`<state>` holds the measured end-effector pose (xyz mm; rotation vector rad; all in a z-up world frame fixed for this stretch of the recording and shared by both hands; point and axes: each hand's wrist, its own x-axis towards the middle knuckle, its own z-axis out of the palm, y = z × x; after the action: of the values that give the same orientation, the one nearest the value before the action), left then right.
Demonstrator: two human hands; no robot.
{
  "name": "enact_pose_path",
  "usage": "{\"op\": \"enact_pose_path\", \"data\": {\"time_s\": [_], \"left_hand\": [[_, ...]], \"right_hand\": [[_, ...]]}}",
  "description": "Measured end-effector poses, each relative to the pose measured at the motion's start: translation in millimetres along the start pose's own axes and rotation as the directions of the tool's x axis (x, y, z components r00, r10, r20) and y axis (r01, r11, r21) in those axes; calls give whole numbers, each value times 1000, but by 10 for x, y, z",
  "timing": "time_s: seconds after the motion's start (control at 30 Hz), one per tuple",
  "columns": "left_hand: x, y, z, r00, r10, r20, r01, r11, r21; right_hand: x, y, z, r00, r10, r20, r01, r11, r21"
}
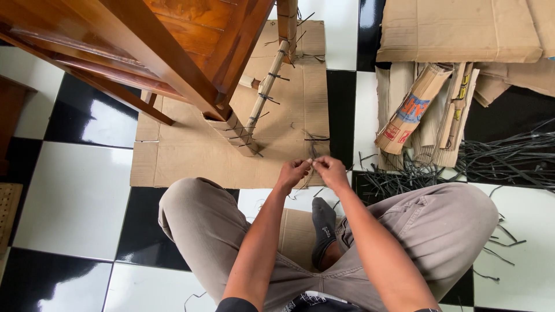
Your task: Wrapping a wooden furniture leg with cardboard and securing it with plastic ties
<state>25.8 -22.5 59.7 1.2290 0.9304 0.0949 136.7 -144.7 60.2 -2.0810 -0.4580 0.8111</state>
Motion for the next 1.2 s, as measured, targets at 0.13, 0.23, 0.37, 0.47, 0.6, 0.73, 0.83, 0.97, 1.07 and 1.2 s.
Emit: {"op": "enact_pose_path", "data": {"time_s": [0.13, 0.23, 0.37, 0.47, 0.6, 0.73, 0.83, 0.97, 1.07, 1.2], "left_hand": [[-18, 17, -74, 999, 45, -17, -46, 997, -60], [-39, 41, -161, 997, 63, -50, -69, 990, -120], [-8, -63, -281, 982, 40, -185, -70, 985, -159], [-12, -77, -386, 963, 29, -268, -82, 979, -188], [96, -307, -553, 937, 51, -346, -89, 992, -93], [-109, -254, -675, 923, 83, -376, -98, 995, -21], [-129, -338, -742, 921, 105, -376, -102, 994, 28], [-132, -509, -867, 924, 67, -377, -80, 997, -18], [-253, -480, -968, 911, 39, -410, -58, 998, -34], [-345, -470, -1083, 884, 7, -467, -76, 989, -129]], "right_hand": [[-20, 31, 47, 996, -5, 84, 9, 999, -46], [-45, -89, 54, 991, 2, 135, 11, 996, -93], [-118, -204, 144, 971, 36, 237, 24, 969, -248], [-77, -175, 326, 956, 59, 287, 50, 932, -359], [25, -69, 545, 955, 35, 294, 127, 848, -515], [-199, -486, 563, 966, -67, 251, 180, 867, -465], [-247, -615, 710, 936, -296, 190, 346, 875, -339], [-319, -703, 908, 937, -209, 280, 276, 935, -223], [-267, -595, 1075, 943, -148, 299, 218, 951, -218], [-259, -552, 1202, 946, -130, 297, 202, 953, -226]]}}
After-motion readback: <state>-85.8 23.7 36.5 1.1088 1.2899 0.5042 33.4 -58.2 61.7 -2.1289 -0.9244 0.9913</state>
